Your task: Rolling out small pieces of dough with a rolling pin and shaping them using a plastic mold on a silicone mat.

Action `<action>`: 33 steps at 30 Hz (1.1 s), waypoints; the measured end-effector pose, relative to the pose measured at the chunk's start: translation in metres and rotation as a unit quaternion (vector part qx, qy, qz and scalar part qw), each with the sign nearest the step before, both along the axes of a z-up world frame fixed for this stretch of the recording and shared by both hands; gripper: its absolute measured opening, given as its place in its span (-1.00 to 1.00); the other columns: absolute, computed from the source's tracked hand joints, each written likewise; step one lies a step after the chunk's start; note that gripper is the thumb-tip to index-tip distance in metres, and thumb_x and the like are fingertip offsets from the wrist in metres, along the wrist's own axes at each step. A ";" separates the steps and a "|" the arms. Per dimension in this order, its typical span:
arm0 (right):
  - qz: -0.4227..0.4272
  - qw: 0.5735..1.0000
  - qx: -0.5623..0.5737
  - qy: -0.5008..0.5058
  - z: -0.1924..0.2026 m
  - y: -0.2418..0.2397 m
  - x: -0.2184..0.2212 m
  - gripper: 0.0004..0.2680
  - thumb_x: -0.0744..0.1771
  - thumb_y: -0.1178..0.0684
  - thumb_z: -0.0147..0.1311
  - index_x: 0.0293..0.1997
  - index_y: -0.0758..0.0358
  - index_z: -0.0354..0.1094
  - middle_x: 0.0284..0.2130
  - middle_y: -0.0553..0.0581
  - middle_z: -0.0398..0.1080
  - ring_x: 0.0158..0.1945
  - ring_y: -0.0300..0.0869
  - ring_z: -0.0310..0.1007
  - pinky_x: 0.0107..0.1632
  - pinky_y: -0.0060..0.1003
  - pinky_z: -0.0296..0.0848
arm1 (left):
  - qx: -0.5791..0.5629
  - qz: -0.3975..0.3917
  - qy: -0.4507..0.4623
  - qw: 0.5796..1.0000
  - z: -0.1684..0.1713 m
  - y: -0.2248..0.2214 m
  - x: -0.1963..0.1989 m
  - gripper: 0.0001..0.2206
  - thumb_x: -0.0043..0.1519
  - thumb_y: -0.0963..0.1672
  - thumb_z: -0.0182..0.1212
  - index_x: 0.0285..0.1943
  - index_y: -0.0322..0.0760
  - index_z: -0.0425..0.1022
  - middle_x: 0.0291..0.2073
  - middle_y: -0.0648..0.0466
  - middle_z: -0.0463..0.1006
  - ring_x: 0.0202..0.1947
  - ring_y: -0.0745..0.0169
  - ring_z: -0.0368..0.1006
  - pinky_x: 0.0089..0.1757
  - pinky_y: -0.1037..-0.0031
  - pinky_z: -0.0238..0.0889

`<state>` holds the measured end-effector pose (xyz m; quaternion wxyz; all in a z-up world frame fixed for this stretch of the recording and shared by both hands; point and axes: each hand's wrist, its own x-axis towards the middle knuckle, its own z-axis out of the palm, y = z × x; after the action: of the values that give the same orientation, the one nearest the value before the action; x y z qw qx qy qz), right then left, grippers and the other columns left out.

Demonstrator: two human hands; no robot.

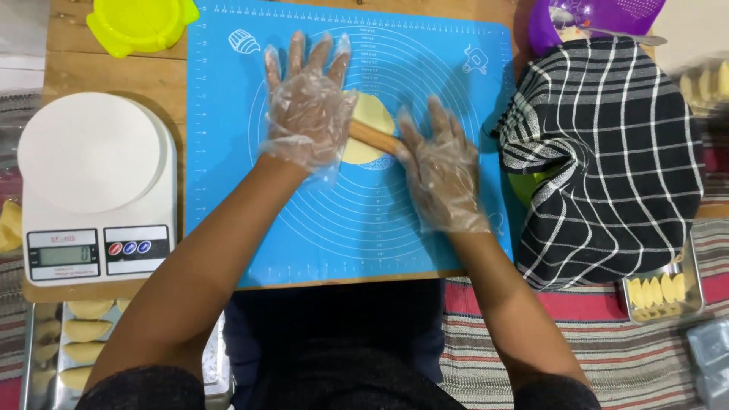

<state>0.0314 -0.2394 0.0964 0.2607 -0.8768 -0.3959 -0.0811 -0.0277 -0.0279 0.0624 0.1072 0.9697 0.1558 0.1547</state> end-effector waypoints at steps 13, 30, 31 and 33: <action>-0.060 0.937 -0.344 0.030 0.017 0.043 0.073 -0.57 0.50 -0.19 -0.48 0.62 -0.13 -0.41 0.52 0.12 -0.52 0.54 0.22 -0.46 0.44 0.23 -0.04 | 0.037 0.003 0.126 0.991 0.015 0.021 0.064 -0.40 0.43 0.15 -0.32 0.64 0.00 -0.11 0.58 -0.09 -0.16 0.54 -0.22 -0.37 0.33 -0.29 -0.57; -0.025 0.951 -0.275 -0.139 -0.030 -0.016 0.009 -0.57 0.50 -0.24 -0.52 0.63 -0.14 -0.35 0.58 -0.06 -0.32 0.62 -0.07 -0.36 0.44 -0.01 -0.20 | 0.071 -0.057 0.106 0.990 -0.003 -0.015 -0.035 -0.40 0.44 0.07 -0.42 0.66 -0.09 -0.32 0.61 0.06 -0.22 0.56 -0.22 -0.41 0.36 -0.24 -0.66; -0.014 0.964 -0.264 -0.034 -0.020 -0.013 0.010 -0.55 0.47 -0.29 -0.63 0.61 -0.16 -0.43 0.56 -0.06 -0.46 0.61 -0.02 -0.51 0.47 0.07 -0.35 | 0.090 -0.054 0.094 0.990 -0.010 -0.013 -0.035 -0.40 0.46 0.11 -0.53 0.67 -0.11 -0.28 0.62 0.08 -0.24 0.58 -0.18 -0.47 0.37 -0.25 -0.72; -0.002 0.966 -0.248 0.070 -0.010 -0.003 0.021 -0.52 0.44 -0.33 -0.75 0.60 -0.18 -0.50 0.55 -0.06 -0.60 0.59 0.04 -0.65 0.51 0.16 -0.49 | 0.109 -0.049 0.082 0.989 -0.004 -0.011 -0.025 -0.38 0.48 0.14 -0.64 0.68 -0.12 -0.24 0.64 0.10 -0.25 0.60 -0.14 -0.53 0.39 -0.25 -0.78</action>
<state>0.0524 -0.2428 0.0864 0.0620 -0.9181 -0.3830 0.0810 -0.0524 -0.0384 0.0588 -0.0053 0.9914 0.0989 0.0851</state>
